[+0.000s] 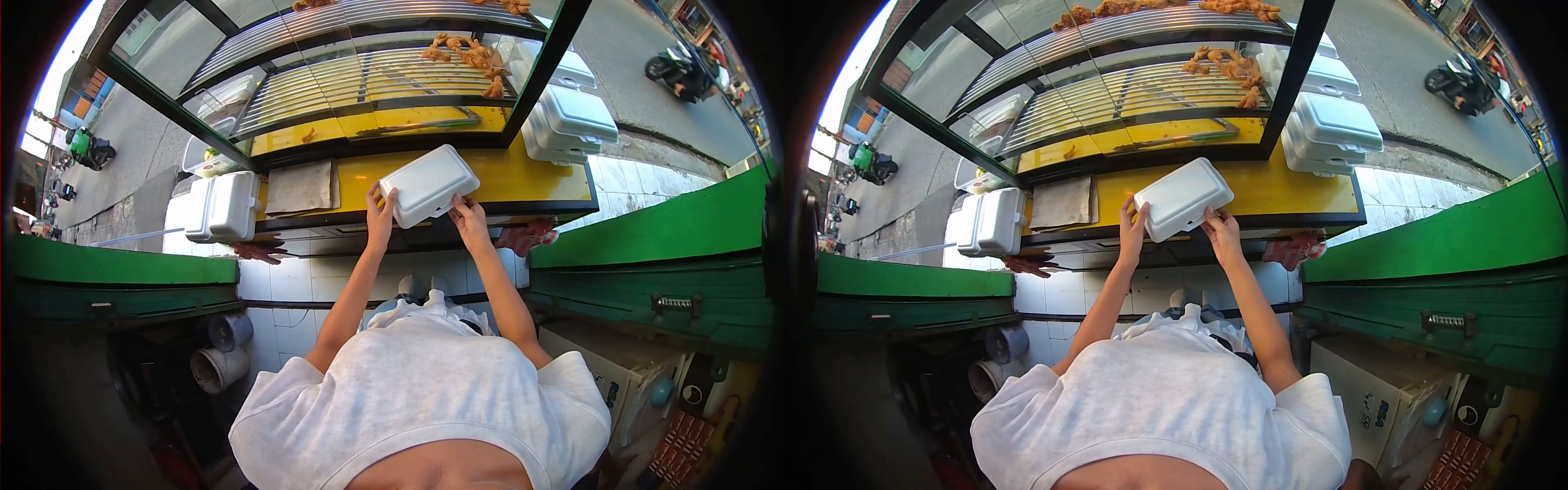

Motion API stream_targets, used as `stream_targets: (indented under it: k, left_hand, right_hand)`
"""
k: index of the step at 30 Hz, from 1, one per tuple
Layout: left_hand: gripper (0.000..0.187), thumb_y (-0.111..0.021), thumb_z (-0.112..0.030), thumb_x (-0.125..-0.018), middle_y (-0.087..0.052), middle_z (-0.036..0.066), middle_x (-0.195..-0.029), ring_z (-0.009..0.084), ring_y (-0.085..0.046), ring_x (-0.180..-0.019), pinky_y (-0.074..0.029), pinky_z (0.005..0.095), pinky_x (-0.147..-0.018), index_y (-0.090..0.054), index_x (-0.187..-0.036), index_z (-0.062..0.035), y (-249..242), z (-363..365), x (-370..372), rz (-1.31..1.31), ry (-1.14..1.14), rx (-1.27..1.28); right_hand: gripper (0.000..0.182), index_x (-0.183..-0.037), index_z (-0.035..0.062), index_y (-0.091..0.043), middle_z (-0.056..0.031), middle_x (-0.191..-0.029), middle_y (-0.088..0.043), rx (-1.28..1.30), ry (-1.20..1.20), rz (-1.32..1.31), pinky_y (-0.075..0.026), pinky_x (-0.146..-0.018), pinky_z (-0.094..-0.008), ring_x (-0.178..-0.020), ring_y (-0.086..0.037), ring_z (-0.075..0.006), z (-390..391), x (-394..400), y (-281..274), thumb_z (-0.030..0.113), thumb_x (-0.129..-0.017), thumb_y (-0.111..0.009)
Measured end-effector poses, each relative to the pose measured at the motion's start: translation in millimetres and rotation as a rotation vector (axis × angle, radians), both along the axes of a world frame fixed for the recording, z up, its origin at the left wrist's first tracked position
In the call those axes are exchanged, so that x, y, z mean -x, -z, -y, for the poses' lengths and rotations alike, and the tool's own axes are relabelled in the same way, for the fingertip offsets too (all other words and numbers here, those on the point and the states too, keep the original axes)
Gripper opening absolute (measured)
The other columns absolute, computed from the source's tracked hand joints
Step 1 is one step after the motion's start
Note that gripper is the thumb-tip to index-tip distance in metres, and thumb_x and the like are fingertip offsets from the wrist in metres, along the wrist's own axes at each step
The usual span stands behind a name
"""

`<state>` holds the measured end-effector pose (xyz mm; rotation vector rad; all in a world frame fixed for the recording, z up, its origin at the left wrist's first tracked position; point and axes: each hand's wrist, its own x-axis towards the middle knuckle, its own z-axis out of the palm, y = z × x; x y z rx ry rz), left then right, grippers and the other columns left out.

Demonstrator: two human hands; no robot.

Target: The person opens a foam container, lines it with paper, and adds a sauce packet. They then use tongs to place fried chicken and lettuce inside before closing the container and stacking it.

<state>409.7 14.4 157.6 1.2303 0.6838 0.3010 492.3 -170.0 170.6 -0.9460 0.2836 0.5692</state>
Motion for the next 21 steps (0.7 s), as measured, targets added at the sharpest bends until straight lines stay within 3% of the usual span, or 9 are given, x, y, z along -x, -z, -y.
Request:
stream_targets:
  k: [7, 9, 16, 21]
  left_hand:
    - [0.069, -0.062, -0.04, -0.089, -0.041, 0.017, -0.126, 0.0208, -0.053, -0.105, -0.049, 0.03, -0.081, -0.027, -0.141, -0.0108, -7, 2, -1, 0.007, 0.022, -0.024]
    - [0.068, -0.062, -0.04, -0.089, -0.043, 0.02, -0.125, 0.0246, -0.053, -0.107, -0.044, 0.0324, -0.089, -0.029, -0.138, -0.0063, -9, 1, -1, -0.036, 0.025, -0.008]
    - [0.066, -0.057, -0.042, -0.092, -0.049, 0.016, -0.117, 0.0194, -0.053, -0.101, -0.044, 0.0291, -0.085, -0.027, -0.141, -0.0092, -9, -1, -4, -0.046, 0.037, -0.083]
    - [0.064, -0.057, -0.039, -0.093, -0.05, 0.016, -0.116, 0.0207, -0.053, -0.105, -0.043, 0.0301, -0.09, -0.027, -0.141, -0.0083, -6, -5, -4, -0.031, 0.066, -0.069]
  right_hand:
    - [0.029, -0.115, 0.003, -0.048, -0.005, -0.107, -0.059, -0.028, -0.022, 0.023, -0.046, -0.09, -0.0276, -0.1, -0.058, -0.0138, 6, 3, 14, 0.01, -0.09, -0.062]
    - [0.029, -0.115, 0.0031, -0.048, -0.005, -0.107, -0.059, -0.046, -0.026, 0.013, -0.046, -0.091, -0.0274, -0.1, -0.058, -0.0136, 7, 3, 16, 0.009, -0.09, -0.061]
    - [0.037, -0.121, 0.004, -0.043, -0.0054, -0.109, -0.058, 0.041, -0.068, 0.22, -0.045, -0.09, -0.0279, -0.102, -0.056, -0.013, 8, 5, 6, 0.008, -0.09, -0.062]
    - [0.043, -0.125, 0.0039, -0.04, -0.0074, -0.112, -0.058, 0.103, -0.116, 0.274, -0.045, -0.089, -0.0285, -0.101, -0.057, -0.0139, 10, 8, 10, 0.012, -0.09, -0.062]
